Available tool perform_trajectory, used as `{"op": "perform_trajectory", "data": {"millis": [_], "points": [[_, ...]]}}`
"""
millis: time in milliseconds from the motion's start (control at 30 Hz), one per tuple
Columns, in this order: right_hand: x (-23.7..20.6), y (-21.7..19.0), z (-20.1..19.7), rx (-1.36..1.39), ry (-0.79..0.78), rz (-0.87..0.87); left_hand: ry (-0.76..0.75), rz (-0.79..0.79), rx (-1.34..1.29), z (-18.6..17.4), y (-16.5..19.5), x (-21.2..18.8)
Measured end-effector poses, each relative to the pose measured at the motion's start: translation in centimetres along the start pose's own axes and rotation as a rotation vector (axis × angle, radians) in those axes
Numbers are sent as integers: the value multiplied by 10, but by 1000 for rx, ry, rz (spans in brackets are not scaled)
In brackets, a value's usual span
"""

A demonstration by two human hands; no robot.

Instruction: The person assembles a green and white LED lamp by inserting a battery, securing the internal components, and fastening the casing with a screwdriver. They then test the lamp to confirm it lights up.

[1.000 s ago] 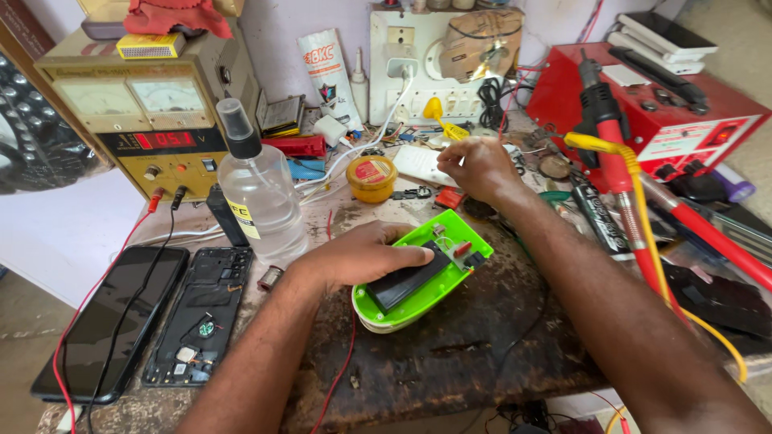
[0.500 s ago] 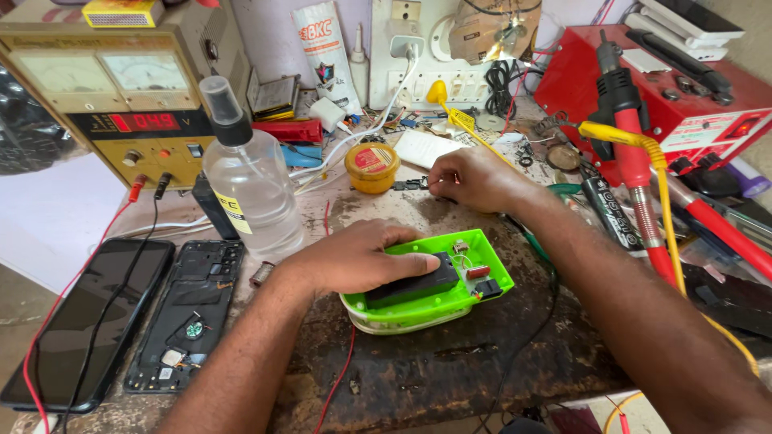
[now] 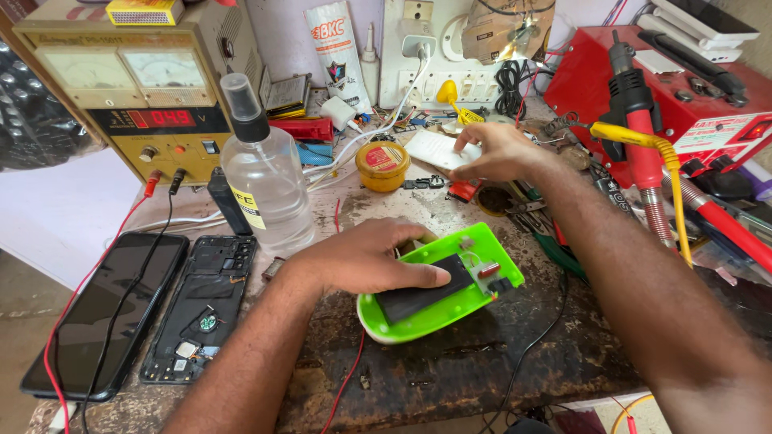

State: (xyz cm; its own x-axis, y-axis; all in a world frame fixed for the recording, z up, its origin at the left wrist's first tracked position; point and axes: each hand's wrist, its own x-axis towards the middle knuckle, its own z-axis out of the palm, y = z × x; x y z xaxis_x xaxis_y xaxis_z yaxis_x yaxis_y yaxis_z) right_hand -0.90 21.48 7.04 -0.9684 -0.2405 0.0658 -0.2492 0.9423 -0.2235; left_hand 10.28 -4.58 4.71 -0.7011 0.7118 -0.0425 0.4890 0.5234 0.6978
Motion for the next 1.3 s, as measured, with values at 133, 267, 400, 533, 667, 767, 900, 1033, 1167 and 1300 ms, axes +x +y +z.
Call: {"op": "perform_trajectory", "data": {"millis": [133, 267, 400, 533, 667, 767, 900, 1033, 1167, 1300], "points": [[-16, -6, -14, -21, 61, 99, -7, -59, -107, 5, -2, 1], [-63, -6, -21, 195, 204, 223, -11, -165, -592, 22, 3, 11], [-122, 3, -14, 604, 238, 192, 79, -237, -866, 37, 8, 18], [-163, 6, -8, 891, 248, 133, 144, -233, -896, 45, 13, 19], [-195, -21, -2, 649, 328, 203, 161, -302, -868, 45, 15, 20], [-212, -58, 4, 266, 443, 120, 118, -302, -889, 41, 10, 20], [-216, -102, 15, 61, 440, 217, 104, -258, -923, 39, 6, 19], [-209, -116, 19, -59, 458, 118, 103, -249, -981, 37, 5, 18], [-204, -118, 20, -71, 396, 177, 118, -262, -973, 37, 5, 19], [-205, -120, 16, -13, 278, 299, 123, -254, -957, 36, 4, 19]]}}
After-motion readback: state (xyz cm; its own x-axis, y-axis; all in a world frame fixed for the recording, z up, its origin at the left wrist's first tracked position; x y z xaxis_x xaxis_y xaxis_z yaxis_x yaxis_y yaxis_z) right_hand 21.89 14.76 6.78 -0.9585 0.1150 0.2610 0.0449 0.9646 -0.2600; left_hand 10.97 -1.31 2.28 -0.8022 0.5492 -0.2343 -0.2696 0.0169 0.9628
